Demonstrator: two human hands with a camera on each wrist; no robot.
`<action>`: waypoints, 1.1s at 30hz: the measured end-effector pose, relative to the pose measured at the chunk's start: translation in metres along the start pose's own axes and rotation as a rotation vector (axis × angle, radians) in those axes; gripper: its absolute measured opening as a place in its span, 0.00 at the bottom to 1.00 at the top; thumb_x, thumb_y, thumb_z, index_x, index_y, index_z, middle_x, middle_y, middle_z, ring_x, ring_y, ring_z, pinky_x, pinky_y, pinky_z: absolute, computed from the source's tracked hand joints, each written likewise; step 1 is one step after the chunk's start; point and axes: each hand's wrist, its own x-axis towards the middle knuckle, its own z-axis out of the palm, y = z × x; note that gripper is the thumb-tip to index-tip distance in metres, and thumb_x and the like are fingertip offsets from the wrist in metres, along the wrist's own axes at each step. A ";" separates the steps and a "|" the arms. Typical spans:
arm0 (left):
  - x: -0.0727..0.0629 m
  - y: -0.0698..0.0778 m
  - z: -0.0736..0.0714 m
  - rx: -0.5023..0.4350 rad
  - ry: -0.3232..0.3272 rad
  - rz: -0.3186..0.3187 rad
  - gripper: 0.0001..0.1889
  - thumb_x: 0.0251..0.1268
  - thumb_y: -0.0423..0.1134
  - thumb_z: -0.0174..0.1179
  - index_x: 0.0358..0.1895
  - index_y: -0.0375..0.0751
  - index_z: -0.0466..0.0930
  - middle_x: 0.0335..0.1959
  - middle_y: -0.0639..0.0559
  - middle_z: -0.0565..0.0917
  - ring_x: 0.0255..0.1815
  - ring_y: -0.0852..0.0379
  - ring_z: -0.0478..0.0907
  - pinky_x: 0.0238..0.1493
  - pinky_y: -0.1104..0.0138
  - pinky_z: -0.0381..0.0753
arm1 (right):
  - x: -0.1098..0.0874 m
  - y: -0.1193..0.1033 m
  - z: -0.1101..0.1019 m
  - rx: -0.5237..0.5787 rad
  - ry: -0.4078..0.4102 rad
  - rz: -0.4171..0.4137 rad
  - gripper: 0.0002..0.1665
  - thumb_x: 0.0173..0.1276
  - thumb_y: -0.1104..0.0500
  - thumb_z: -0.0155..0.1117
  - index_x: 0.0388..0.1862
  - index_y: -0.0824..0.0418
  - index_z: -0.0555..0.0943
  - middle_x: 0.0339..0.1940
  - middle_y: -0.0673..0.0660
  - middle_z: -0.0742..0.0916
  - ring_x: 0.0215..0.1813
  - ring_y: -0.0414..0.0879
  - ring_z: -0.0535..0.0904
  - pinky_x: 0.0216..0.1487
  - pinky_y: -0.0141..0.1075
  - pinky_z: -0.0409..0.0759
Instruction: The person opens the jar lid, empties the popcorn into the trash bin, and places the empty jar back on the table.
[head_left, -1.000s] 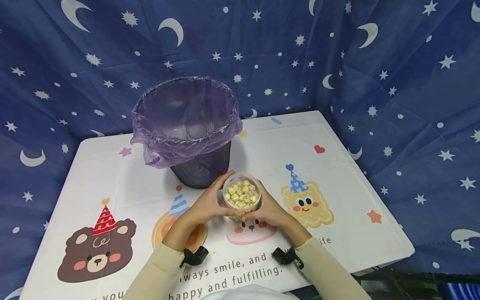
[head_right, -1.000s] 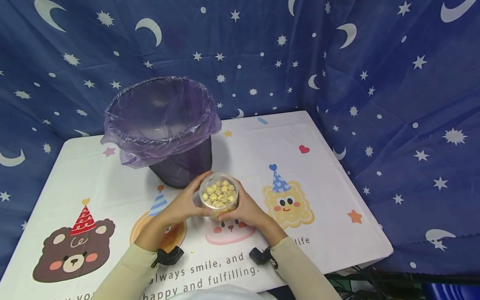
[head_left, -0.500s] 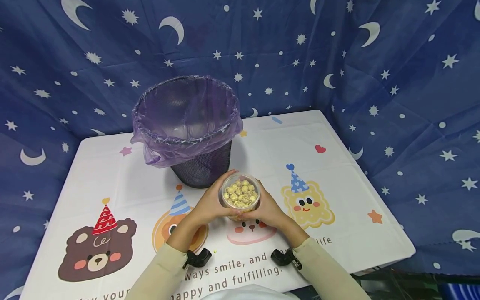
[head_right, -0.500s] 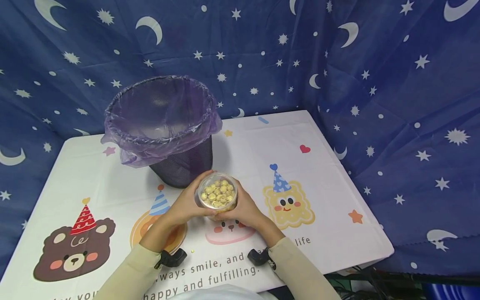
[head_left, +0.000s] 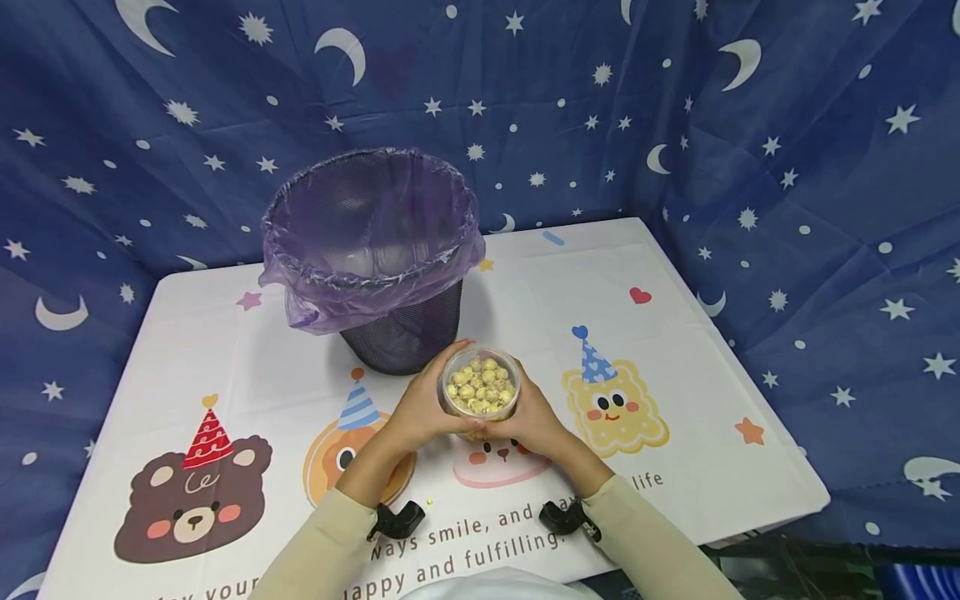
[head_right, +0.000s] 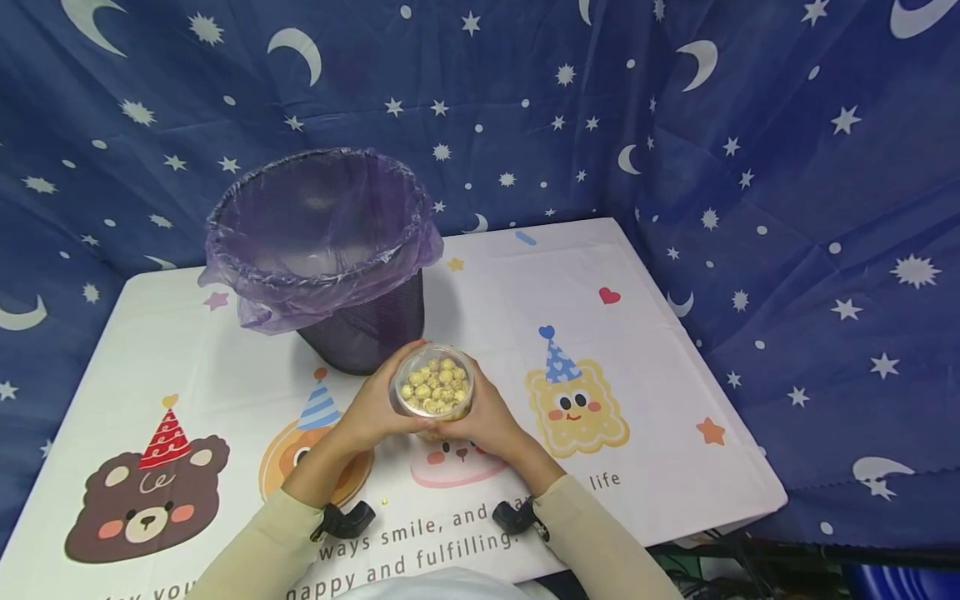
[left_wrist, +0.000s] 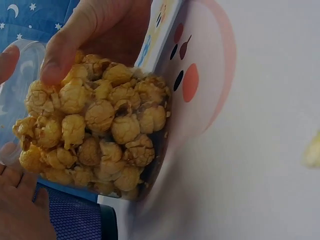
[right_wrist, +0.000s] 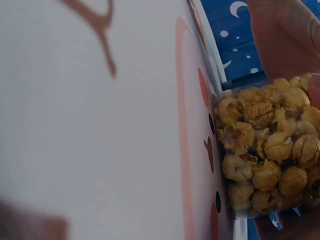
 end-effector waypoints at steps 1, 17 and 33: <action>0.000 -0.001 0.001 0.003 0.005 0.006 0.60 0.36 0.43 0.84 0.76 0.63 0.54 0.75 0.56 0.64 0.73 0.43 0.63 0.71 0.43 0.61 | 0.000 0.000 0.000 -0.011 0.009 0.000 0.68 0.44 0.62 0.84 0.79 0.49 0.52 0.72 0.55 0.71 0.72 0.50 0.67 0.72 0.51 0.64; -0.006 0.000 0.009 0.069 0.072 -0.021 0.60 0.36 0.44 0.83 0.77 0.56 0.54 0.76 0.55 0.62 0.79 0.37 0.43 0.76 0.41 0.41 | -0.003 -0.014 0.006 -0.050 0.077 0.018 0.65 0.43 0.63 0.83 0.77 0.58 0.56 0.70 0.61 0.73 0.71 0.55 0.68 0.71 0.54 0.65; 0.005 0.007 -0.022 0.009 -0.175 -0.003 0.66 0.33 0.42 0.85 0.77 0.69 0.48 0.78 0.61 0.56 0.77 0.52 0.55 0.73 0.43 0.56 | 0.013 0.000 -0.018 0.099 -0.227 -0.038 0.76 0.36 0.61 0.88 0.79 0.43 0.51 0.75 0.50 0.66 0.74 0.49 0.62 0.76 0.50 0.58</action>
